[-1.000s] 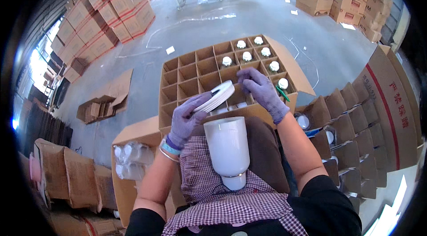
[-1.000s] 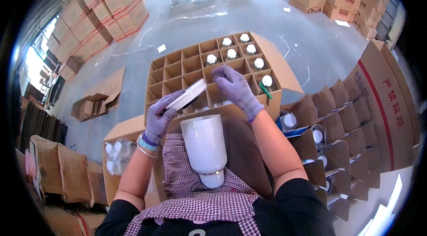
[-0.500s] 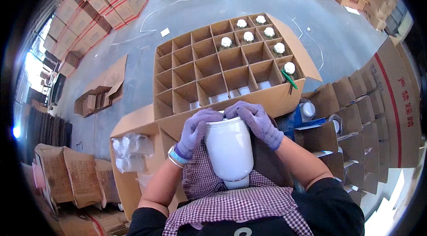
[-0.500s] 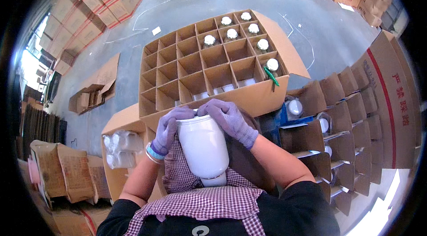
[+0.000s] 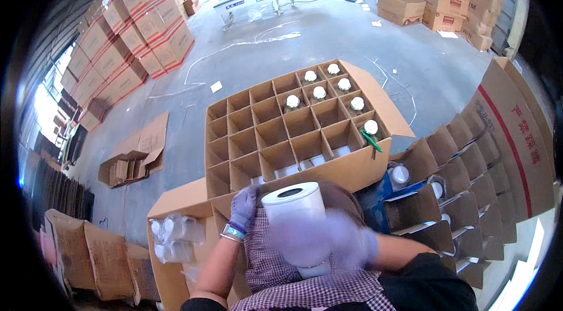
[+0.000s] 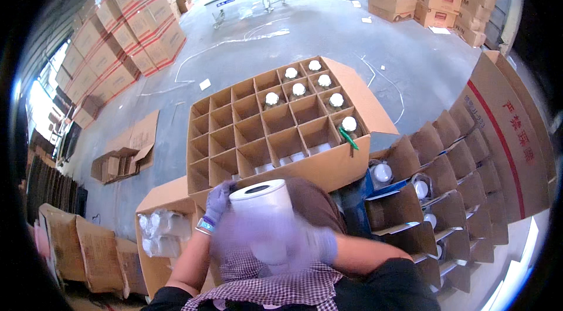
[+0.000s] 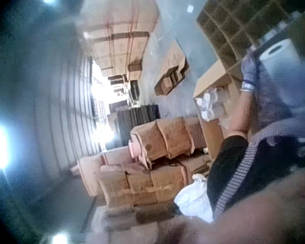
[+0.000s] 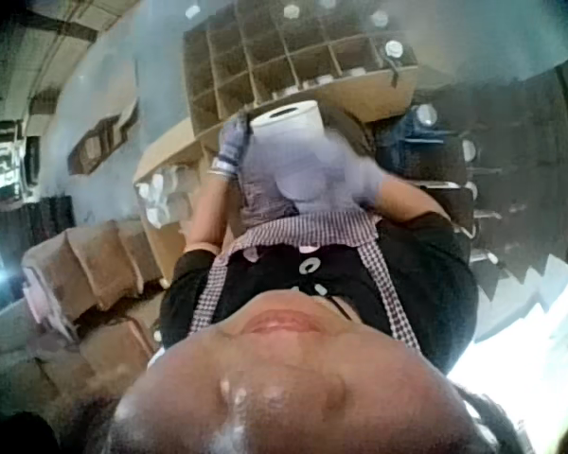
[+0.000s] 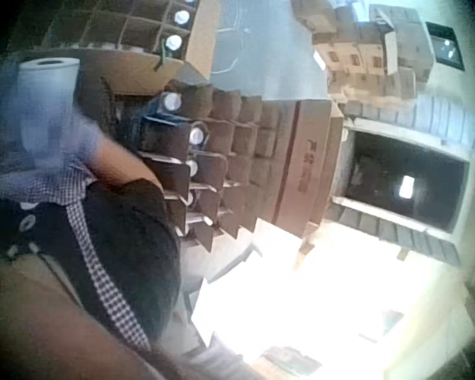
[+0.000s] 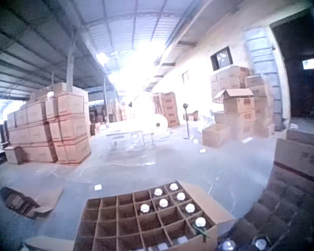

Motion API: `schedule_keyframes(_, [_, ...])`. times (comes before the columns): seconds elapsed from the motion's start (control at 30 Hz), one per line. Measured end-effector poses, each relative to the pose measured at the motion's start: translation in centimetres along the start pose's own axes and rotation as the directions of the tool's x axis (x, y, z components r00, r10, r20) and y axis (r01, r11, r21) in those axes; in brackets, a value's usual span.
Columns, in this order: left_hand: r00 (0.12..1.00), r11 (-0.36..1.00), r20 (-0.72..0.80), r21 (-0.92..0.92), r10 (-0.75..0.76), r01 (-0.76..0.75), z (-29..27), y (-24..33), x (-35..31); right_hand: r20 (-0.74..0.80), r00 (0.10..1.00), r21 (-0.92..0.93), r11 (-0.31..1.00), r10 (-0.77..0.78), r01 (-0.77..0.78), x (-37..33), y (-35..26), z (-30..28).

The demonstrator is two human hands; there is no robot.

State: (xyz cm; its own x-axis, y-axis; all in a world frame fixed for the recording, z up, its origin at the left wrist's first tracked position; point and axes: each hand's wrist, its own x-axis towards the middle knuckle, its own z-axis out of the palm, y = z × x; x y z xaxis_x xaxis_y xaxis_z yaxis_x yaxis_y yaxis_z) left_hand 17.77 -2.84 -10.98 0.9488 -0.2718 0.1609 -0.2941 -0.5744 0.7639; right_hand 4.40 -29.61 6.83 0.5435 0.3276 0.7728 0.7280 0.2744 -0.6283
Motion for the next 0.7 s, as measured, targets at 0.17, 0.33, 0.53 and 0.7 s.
schedule_keyframes(0.17, [0.95,0.866,0.245,0.412,0.193,-0.282,1.8,4.0,1.8,0.206,0.801,-0.555,0.741,0.562,-0.378,0.5,3.3,-6.4])
schedule_keyframes(0.33, [0.913,0.737,0.401,-0.638,0.073,0.221,1.9,19.1,-4.6,0.747,0.656,-0.402,0.858,0.106,0.32,5.5,-2.9,-2.0])
schedule_keyframes(0.53, [0.951,0.662,0.258,-0.686,-0.167,0.303,-1.6,17.4,-11.3,0.726,0.564,-0.545,0.829,0.393,0.124,5.1,-4.3,1.1])
schedule_keyframes(0.7, [0.967,0.938,0.256,-0.332,-0.007,0.095,2.2,16.0,-16.3,0.131,0.688,-0.544,0.632,0.714,-0.551,-4.0,3.4,-4.8])
